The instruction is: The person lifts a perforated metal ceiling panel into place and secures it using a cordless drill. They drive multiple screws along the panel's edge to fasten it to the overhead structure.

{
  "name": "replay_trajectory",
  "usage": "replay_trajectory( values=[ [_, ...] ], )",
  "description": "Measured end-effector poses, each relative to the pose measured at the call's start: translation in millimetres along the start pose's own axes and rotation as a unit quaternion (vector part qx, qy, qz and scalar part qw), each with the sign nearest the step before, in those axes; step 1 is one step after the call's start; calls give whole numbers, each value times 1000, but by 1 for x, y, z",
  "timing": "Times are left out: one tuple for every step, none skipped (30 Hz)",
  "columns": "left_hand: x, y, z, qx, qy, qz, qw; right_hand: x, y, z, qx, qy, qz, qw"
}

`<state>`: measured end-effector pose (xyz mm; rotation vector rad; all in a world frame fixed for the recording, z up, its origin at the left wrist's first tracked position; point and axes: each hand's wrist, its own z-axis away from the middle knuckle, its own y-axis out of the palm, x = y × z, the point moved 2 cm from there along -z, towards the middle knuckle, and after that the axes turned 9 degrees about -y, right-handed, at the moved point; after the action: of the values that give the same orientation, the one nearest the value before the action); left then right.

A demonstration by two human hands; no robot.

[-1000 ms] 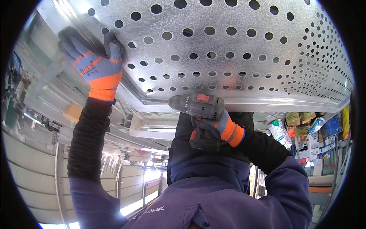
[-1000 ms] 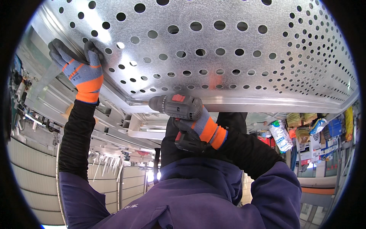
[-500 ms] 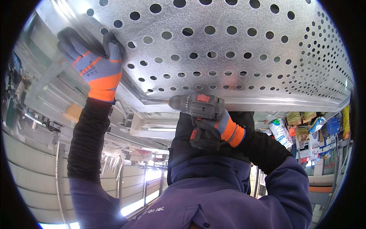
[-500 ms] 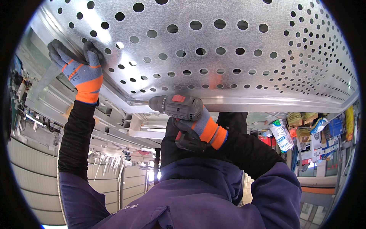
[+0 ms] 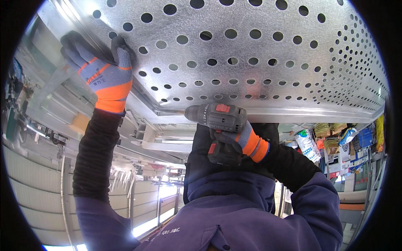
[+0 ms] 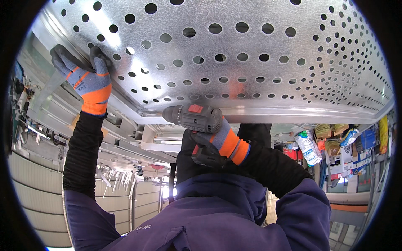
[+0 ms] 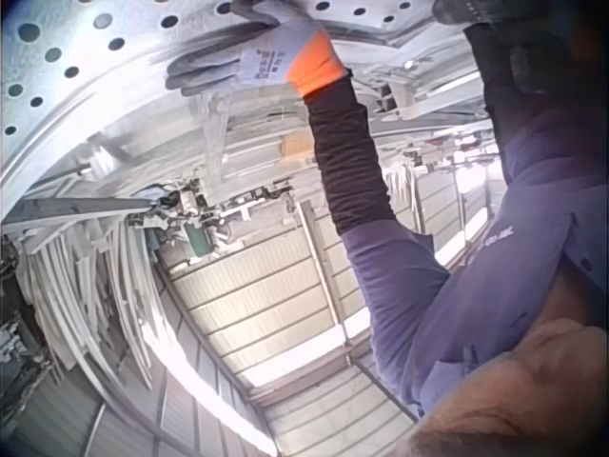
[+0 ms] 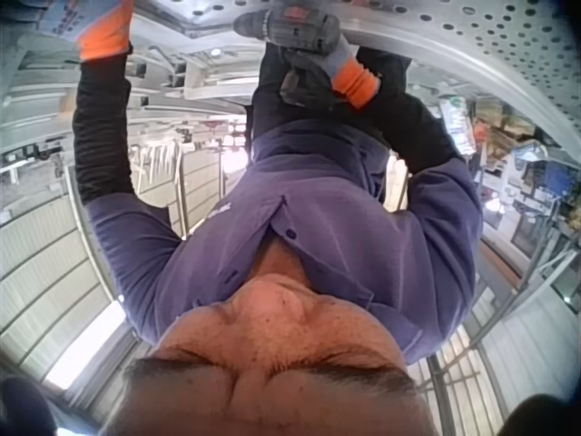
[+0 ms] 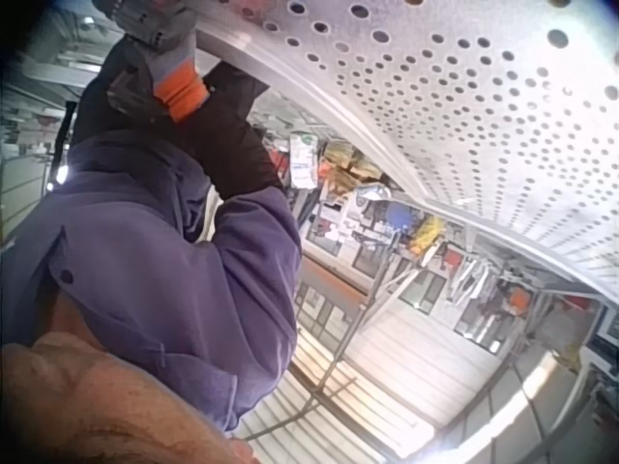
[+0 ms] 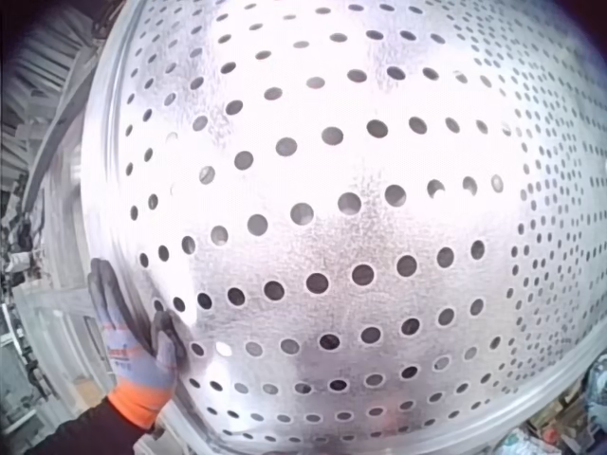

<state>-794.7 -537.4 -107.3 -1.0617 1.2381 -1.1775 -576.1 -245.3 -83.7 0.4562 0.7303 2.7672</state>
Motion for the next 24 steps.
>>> replay_trajectory(
  values=[
    [0, 0, 0, -2, 2, 1, 1000, 0, 0, 0, 2, -2, 11, 1000],
    [0, 0, 0, -1, 2, 3, 1000, -1, -1, 0, 3, -6, 15, 1000],
    [0, -1, 0, 0, 2, 5, 1000, -1, -1, 1, 4, -9, 20, 1000],
    [0, -1, 0, 2, 2, 8, 1000, -4, -2, 1, 3, -15, 19, 1000],
    [0, -1, 0, 2, -5, 4, 1000, -6, -3, 2, 2, -20, 18, 1000],
    [-1, -1, 1, 3, -12, 0, 1000, -3, -2, 1, 9, -29, 37, 999],
    [-1, 0, 1, 3, -19, -5, 1000, 1, -2, 0, 15, -38, 56, 998],
    [-1, 0, 1, 4, -18, -7, 1000, 3, -1, 0, 22, -47, 76, 996],
    [-1, 0, 1, 5, -17, -8, 1000, 2, -1, -1, 24, -56, 87, 994],
    [-1, 1, 0, 5, -16, -9, 1000, 1, -2, -1, 26, -64, 98, 993],
    [-1, 1, 0, 5, -12, 0, 1000, 0, -2, -2, 28, -73, 110, 991],
    [-1, -1, -1, 3, -6, 7, 1000, 1, -2, -1, 30, -70, 114, 991],
    [-2, -3, -1, 1, -1, 14, 1000, 3, -1, -1, 33, -68, 119, 990],
    [-3, -4, -2, -1, 0, 11, 1000, 5, -1, 0, 36, -65, 123, 990],
    [-2, -3, -2, -1, 0, 10, 1000, 7, 0, 0, 31, -63, 109, 992],
    [-2, -2, -2, -2, -1, 8, 1000, 9, 1, 0, 27, -61, 94, 993],
    [-1, -2, -1, -2, 2, 11, 1000, 10, 2, 0, 22, -59, 80, 995],
    [0, -2, 0, -1, 4, 13, 1000, 9, 1, 0, 24, -60, 91, 994],
    [0, -2, 0, -1, 7, 15, 1000, 5, 0, 0, 25, -60, 102, 993],
    [-1, -2, 0, -4, 8, 19, 1000, 4, 0, 1, 27, -61, 113, 991],
    [-2, -1, -1, -7, 9, 24, 1000, 4, 0, 0, 27, -62, 115, 991],
    [-2, -1, -1, -10, 10, 28, 999, 6, 0, 0, 28, -63, 116, 991],
    [-3, 0, -2, -9, 10, 30, 999, 7, 0, 0, 29, -65, 118, 990],
    [-3, -1, -2, -7, 9, 29, 1000, 7, 1, 0, 26, -69, 116, 991]
  ],
)
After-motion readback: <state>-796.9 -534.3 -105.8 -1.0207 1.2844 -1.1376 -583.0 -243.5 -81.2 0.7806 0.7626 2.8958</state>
